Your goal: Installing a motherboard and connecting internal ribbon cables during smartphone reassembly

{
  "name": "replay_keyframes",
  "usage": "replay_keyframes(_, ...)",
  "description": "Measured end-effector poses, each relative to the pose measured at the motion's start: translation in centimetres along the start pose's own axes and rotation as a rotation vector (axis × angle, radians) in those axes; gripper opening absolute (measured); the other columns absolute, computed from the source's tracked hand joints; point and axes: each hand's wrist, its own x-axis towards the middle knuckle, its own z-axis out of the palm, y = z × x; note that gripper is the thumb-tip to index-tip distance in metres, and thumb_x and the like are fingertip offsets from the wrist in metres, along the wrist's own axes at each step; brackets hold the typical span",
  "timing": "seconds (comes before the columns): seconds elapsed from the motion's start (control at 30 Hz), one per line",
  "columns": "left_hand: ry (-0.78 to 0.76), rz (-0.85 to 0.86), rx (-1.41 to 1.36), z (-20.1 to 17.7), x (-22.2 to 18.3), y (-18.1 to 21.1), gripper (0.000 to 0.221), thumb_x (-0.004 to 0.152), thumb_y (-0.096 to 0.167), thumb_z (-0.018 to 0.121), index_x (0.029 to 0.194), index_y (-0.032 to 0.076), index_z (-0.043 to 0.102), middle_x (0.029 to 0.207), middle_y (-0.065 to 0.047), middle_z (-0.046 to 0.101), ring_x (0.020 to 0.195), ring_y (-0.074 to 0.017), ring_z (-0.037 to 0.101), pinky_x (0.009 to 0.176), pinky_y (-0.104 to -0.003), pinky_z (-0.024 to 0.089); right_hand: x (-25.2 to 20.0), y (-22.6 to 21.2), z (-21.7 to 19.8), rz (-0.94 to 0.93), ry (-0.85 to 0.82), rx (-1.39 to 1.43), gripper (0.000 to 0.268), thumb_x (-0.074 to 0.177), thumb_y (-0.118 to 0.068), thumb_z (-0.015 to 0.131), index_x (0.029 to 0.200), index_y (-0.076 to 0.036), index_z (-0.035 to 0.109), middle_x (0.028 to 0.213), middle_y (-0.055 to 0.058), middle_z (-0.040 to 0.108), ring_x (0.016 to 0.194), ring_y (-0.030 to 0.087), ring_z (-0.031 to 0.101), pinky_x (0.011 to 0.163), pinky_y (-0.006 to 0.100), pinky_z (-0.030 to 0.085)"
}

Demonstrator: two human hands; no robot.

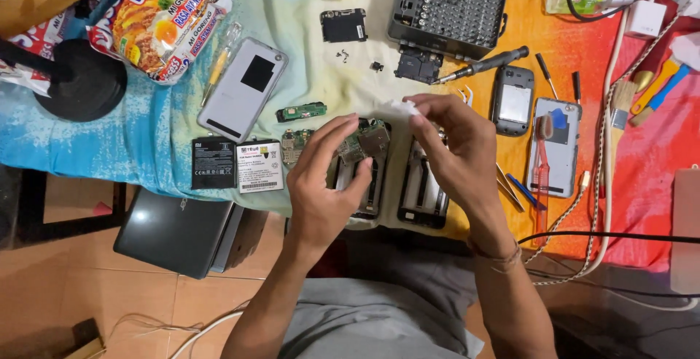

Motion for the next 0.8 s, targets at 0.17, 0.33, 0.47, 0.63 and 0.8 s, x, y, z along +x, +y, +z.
replay_keyframes(0.17, -0.019, 0.063, 0.047, 1.4, -0.3, 0.8, 0.052, 0.08, -0.01, 0.078, 0.13, -0.002, 0.064, 0.13, -0.02, 0.067, 0.12, -0.0382, 0.068, 0.097, -0.048, 0.06, -2.5, -2.1, -0.6, 0.181, -0.003, 0.209, 0.009, 0.098, -0.003, 0.064, 0.094, 0.005, 0.068, 0.113, 0.024, 0.073, 0.119, 0.033, 0.07, 0.102, 0.048, 0.057)
replay_keyframes(0.33, -0.053, 0.097, 0.018, 2.4, -0.4, 2.4, 0.055, 0.074, -0.012, 0.079, 0.127, -0.004, 0.065, 0.123, -0.021, 0.07, 0.116, -0.0385, 0.07, 0.097, -0.049, 0.06, -5.1, -1.5, -1.5, 0.248, 0.099, 0.236, 0.018, 0.102, -0.006, 0.061, 0.094, 0.004, 0.073, 0.104, 0.017, 0.074, 0.107, 0.018, 0.064, 0.091, 0.038, 0.059)
replay_keyframes(0.47, -0.072, 0.105, -0.064, 2.9, -0.7, 2.9, 0.061, 0.069, -0.011, 0.079, 0.128, -0.001, 0.065, 0.124, -0.016, 0.071, 0.117, -0.0348, 0.07, 0.1, -0.045, 0.06, -6.1, -1.2, -2.3, 0.181, 0.14, 0.189, 0.008, 0.092, 0.002, 0.074, 0.098, 0.006, 0.075, 0.103, 0.023, 0.076, 0.1, 0.019, 0.069, 0.086, 0.033, 0.06)
replay_keyframes(0.63, -0.081, 0.071, -0.202, 4.1, -1.1, 3.3, 0.065, 0.065, -0.004, 0.084, 0.127, -0.002, 0.065, 0.119, -0.013, 0.074, 0.113, -0.0294, 0.073, 0.098, -0.039, 0.06, -7.3, -1.1, -3.1, 0.221, 0.206, 0.306, 0.015, 0.083, 0.008, 0.08, 0.096, 0.01, 0.074, 0.098, 0.026, 0.076, 0.091, 0.021, 0.072, 0.083, 0.034, 0.062)
replay_keyframes(0.8, -0.097, 0.121, -0.486, 4.9, -1.7, 2.5, 0.058, 0.066, 0.005, 0.092, 0.117, -0.008, 0.068, 0.116, -0.021, 0.071, 0.112, -0.0335, 0.071, 0.1, -0.044, 0.059, -8.9, -1.7, -4.0, 0.183, 0.21, 0.332, 0.016, 0.086, 0.006, 0.077, 0.1, 0.012, 0.072, 0.099, 0.026, 0.075, 0.092, 0.022, 0.072, 0.081, 0.037, 0.064)
